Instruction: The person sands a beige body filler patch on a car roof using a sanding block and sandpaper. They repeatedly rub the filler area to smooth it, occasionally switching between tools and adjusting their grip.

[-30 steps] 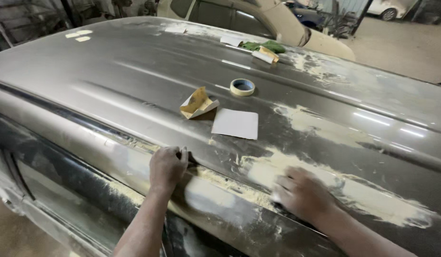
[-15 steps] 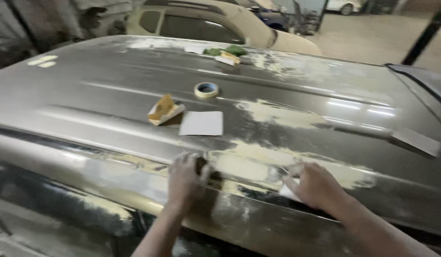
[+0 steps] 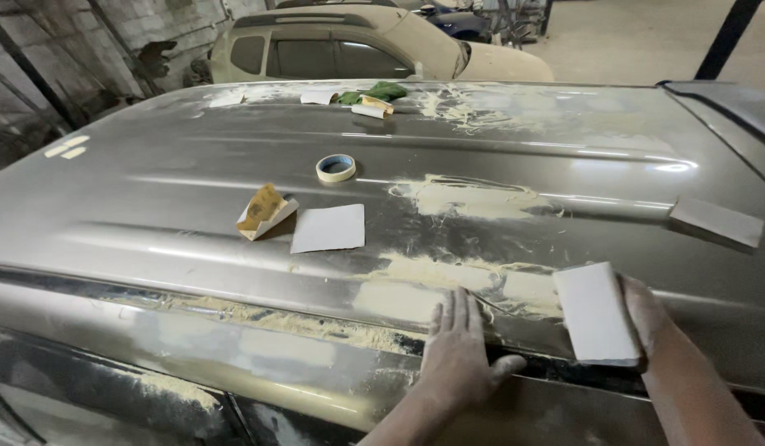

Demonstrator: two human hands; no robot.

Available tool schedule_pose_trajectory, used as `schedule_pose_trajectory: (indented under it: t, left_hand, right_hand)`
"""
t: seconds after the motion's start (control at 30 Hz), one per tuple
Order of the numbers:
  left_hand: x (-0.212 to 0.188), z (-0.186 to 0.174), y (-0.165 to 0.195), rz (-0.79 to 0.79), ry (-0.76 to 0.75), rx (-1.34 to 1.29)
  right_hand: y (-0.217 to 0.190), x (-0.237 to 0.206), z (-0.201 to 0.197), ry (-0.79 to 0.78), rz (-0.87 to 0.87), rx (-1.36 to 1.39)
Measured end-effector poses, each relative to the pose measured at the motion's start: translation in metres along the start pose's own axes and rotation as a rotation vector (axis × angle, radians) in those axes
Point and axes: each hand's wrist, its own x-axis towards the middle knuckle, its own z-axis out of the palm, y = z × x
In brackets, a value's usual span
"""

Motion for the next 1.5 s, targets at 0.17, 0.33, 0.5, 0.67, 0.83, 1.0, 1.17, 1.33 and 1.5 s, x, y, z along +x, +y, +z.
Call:
schedule_pose_trajectory:
  t: [0.17, 0.33, 0.5, 0.67, 0.83, 1.0, 1.17, 1.33, 1.5]
  left_hand:
    - [0.01, -0.019, -0.048, -0.053, 0.064, -0.082]
    - [0.052, -0.034, -0.094, -0.245, 0.23, 0.159]
    - [0.074, 0.007, -0.045, -0.113, 0.128, 0.165]
    - [0.077, 0.023, 0.019, 0.006, -0.051, 0.114]
    - [0.077, 0.01, 0.012, 0.164, -0.058, 0.104]
    - [0.069, -0.002, -0.059, -0.027, -0.035, 0.158]
    - [0.047, -0.016, -0.114, -0.046, 0.139, 0.331]
    - [0.04, -0.023, -0.137, -0.187, 0.1, 0.334]
    - [0.054, -0.013, -0.168, 0.002, 0.408, 0.254]
  right_hand:
    - [0.01, -0.007, -0.01, -0.042, -0.052, 0.241]
    - [0.017, -0.009, -0.019, -0.102, -0.092, 0.349]
    - [0.02, -0.007, -0.021, -0.152, -0.111, 0.377]
    - [0.018, -0.009, -0.021, -0.171, -0.119, 0.398]
    - [0.013, -0.014, -0.025, -0.136, -0.093, 0.374]
    - [0.013, -0.021, -0.031, -0.691, -0.165, 0.633]
    - [0.014, -0.023, -0.028, -0.47, -0.268, 0.586]
    - [-0.006, -0.018, 0.003, -0.222, -0.326, 0.116]
    - [-0.028, -0.011, 0.082, -0.213, -0.493, -0.846]
